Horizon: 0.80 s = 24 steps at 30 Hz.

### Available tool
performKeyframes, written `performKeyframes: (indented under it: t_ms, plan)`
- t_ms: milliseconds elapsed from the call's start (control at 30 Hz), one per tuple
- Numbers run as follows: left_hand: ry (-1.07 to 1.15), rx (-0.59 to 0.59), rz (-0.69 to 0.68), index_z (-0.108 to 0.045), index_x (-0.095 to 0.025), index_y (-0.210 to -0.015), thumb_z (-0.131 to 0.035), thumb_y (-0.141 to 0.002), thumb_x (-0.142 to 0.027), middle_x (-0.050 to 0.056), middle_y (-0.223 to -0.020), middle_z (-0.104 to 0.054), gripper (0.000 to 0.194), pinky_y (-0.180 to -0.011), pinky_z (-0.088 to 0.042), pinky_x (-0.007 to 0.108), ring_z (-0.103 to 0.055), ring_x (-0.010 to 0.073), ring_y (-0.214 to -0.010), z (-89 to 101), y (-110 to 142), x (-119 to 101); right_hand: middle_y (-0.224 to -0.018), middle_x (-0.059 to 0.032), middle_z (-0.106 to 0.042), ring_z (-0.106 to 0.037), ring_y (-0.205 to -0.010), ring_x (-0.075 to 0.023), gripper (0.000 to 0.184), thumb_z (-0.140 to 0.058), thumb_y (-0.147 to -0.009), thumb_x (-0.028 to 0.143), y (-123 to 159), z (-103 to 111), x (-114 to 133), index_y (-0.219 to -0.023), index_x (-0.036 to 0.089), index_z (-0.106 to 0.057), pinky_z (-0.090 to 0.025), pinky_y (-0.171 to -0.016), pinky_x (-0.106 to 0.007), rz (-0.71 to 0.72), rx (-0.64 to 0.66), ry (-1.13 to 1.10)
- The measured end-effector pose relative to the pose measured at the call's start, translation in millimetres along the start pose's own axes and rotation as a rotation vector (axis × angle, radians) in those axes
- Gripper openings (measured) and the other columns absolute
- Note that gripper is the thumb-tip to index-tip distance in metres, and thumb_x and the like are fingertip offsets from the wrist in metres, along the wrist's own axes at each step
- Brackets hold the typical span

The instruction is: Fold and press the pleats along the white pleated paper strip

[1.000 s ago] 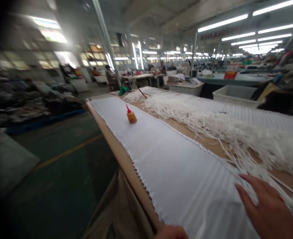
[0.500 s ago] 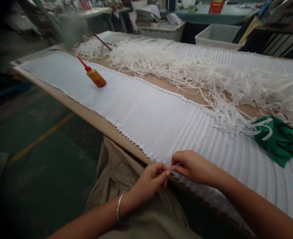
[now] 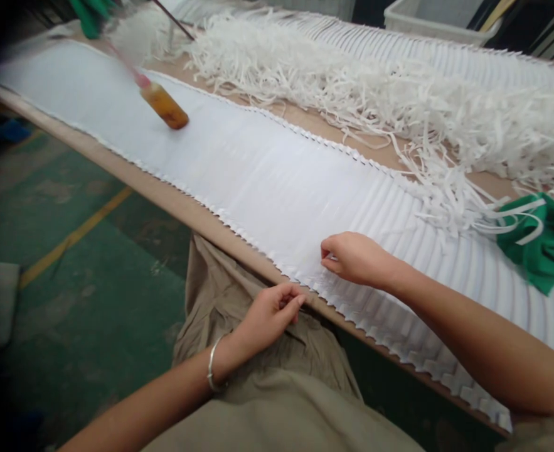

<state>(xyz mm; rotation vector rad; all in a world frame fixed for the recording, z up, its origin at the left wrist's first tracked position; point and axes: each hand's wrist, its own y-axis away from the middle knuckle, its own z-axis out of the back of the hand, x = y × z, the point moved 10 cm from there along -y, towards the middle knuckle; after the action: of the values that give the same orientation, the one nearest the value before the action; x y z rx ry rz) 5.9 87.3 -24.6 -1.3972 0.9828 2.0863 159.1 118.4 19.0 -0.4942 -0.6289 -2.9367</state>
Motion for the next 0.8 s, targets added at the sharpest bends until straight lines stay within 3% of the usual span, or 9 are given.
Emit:
performKeyframes:
  t_ms: [200, 367, 567, 800]
  plan:
    - [-0.26, -0.093, -0.154, -0.069, -0.018, -0.098, -0.052, -0.098, -0.027, 0.003, -0.082, -0.071, 0.019, -0.069, -0.046, 0.025, -0.065, 0.0162, -0.075, 15.1, -1, -17, -0.09, -0.0073, -0.076, -0.069, -0.083, -0.0205, 0.018, -0.06, -0.091, 0.028, -13, 1, 1, -0.093, 0.018, -0.074, -0.042, -0.071, -0.027, -0.007, 0.029, 0.044]
    - [-0.481, -0.105, -0.33, -0.066, -0.019, -0.122, -0.047, -0.099, -0.019, 0.008, -0.11, -0.075, 0.029, -0.089, -0.052, 0.031, -0.071, 0.0198, -0.097, 13.3, -4, -31, -0.09, -0.0078, -0.076, -0.069, -0.085, -0.0214, 0.02, -0.058, -0.091, 0.028, -19, 0, 2, -0.094, 0.018, -0.075, -0.041, -0.069, -0.027, -0.02, 0.053, 0.083]
    - [-0.817, -0.033, -0.357, -0.056, -0.022, -0.138, -0.044, -0.099, -0.018, 0.007, -0.094, -0.072, 0.041, -0.069, -0.052, 0.027, -0.068, 0.0183, -0.076, 0.1, -11, -30, -0.09, -0.0082, -0.076, -0.069, -0.085, -0.0228, 0.02, -0.056, -0.091, 0.029, -20, 0, 3, -0.093, 0.019, -0.074, -0.041, -0.069, -0.028, -0.019, 0.062, 0.115]
    - [-0.946, 0.01, -0.323, -0.051, -0.022, -0.143, -0.043, -0.097, -0.016, 0.008, -0.088, -0.069, 0.046, -0.061, -0.048, 0.028, -0.067, 0.0204, -0.072, -6.3, -20, -22, -0.094, -0.0096, -0.076, -0.07, -0.087, -0.0241, 0.02, -0.056, -0.091, 0.029, -22, -3, 0, -0.092, 0.019, -0.073, -0.044, -0.071, -0.029, -0.04, 0.08, 0.097]
